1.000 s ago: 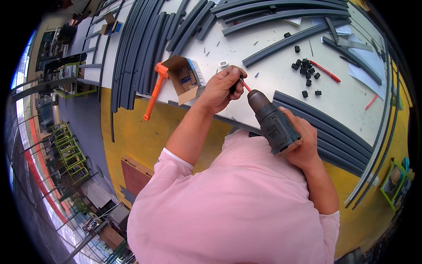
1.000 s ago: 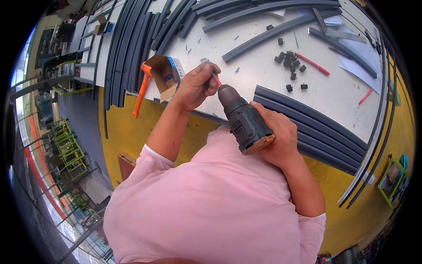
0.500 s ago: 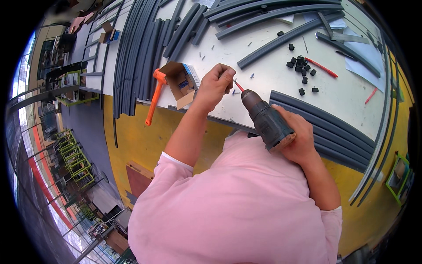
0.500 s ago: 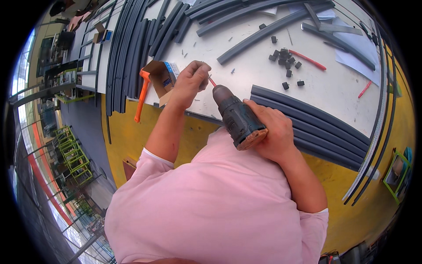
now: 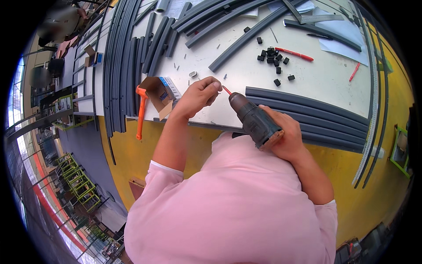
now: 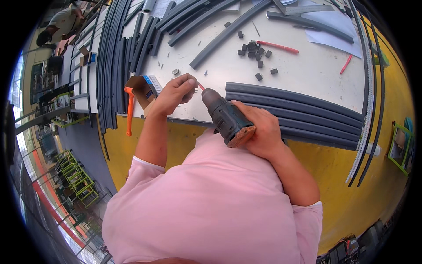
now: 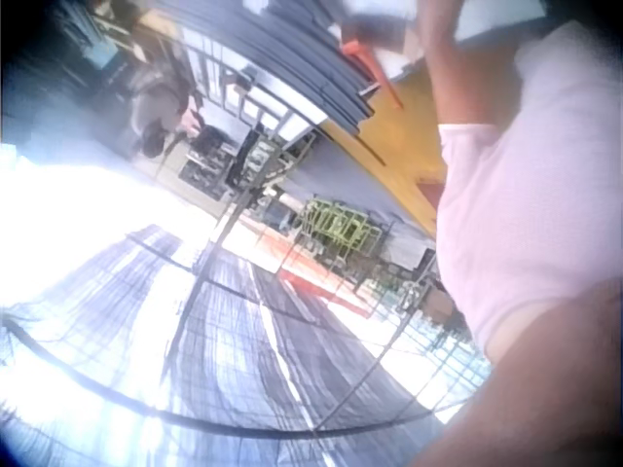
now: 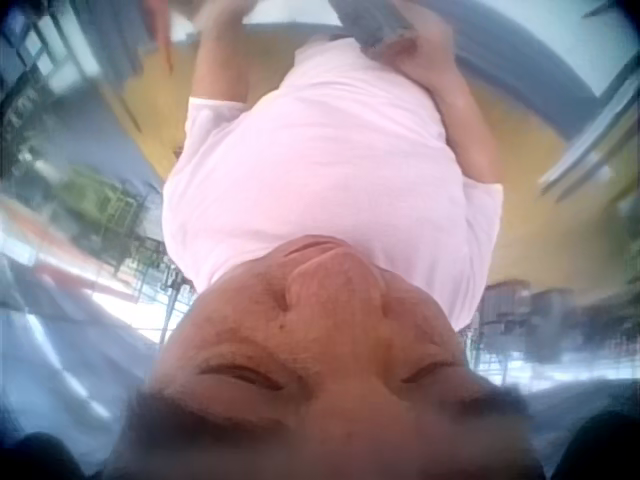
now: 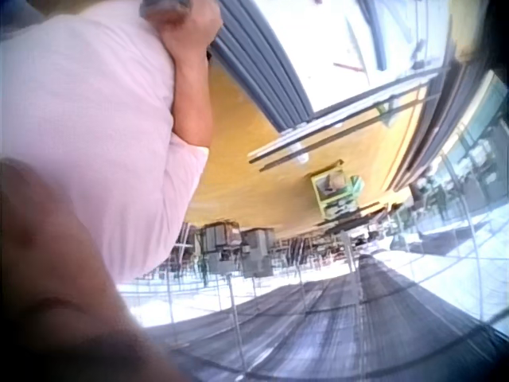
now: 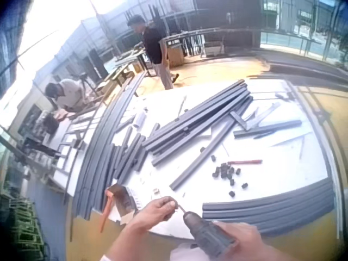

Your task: The person aligns several grey metal slats on a workbench and uses a power drill to fasten black plastic caps onto the ends of the slats.

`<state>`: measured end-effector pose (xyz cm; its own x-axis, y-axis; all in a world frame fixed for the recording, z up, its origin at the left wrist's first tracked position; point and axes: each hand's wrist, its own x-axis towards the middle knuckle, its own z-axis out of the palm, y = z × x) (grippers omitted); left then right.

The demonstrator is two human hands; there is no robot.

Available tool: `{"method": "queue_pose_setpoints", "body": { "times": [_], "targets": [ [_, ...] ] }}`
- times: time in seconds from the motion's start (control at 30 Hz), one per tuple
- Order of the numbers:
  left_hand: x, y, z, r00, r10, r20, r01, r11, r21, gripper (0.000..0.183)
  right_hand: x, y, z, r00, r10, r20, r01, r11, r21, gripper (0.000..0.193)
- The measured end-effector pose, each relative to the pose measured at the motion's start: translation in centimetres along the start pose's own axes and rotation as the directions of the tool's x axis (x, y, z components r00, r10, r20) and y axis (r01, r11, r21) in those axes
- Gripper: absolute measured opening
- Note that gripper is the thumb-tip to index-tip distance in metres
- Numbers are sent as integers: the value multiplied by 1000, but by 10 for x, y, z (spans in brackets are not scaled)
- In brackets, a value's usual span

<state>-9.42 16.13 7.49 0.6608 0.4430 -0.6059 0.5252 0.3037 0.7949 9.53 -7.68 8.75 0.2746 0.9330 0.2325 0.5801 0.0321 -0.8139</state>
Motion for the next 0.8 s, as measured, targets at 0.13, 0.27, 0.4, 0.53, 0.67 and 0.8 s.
{"method": "queue_pose_setpoints", "body": {
  "times": [0.13, 0.27, 0.4, 0.53, 0.67, 0.8],
  "targets": [
    [18, -2, 3, 916, 151, -371, 10, 918, 397, 28, -17, 7, -12, 991, 115, -63, -114, 993, 8, 66],
    [30, 8, 9, 878, 236, -416, 28, 843, 537, 30, -49, 14, -30, 980, 162, -115, -167, 986, -31, 69],
    [47, 30, 67, 980, 169, -104, -91, 849, 520, 26, -90, 20, -42, 934, 315, -167, -308, 949, 69, 72],
    [85, 40, 133, 930, 367, 33, -250, 561, 789, 32, -115, 18, -56, 879, 422, -222, -399, 906, 141, 73],
    [100, 44, 160, 947, 314, 65, -199, 417, 887, 40, -132, 17, -67, 825, 491, -280, -442, 869, 222, 71],
    [114, 32, 160, 946, 317, 65, -196, 403, 894, 41, -140, 19, -75, 826, 481, -294, -429, 875, 225, 71]
  ]
}}
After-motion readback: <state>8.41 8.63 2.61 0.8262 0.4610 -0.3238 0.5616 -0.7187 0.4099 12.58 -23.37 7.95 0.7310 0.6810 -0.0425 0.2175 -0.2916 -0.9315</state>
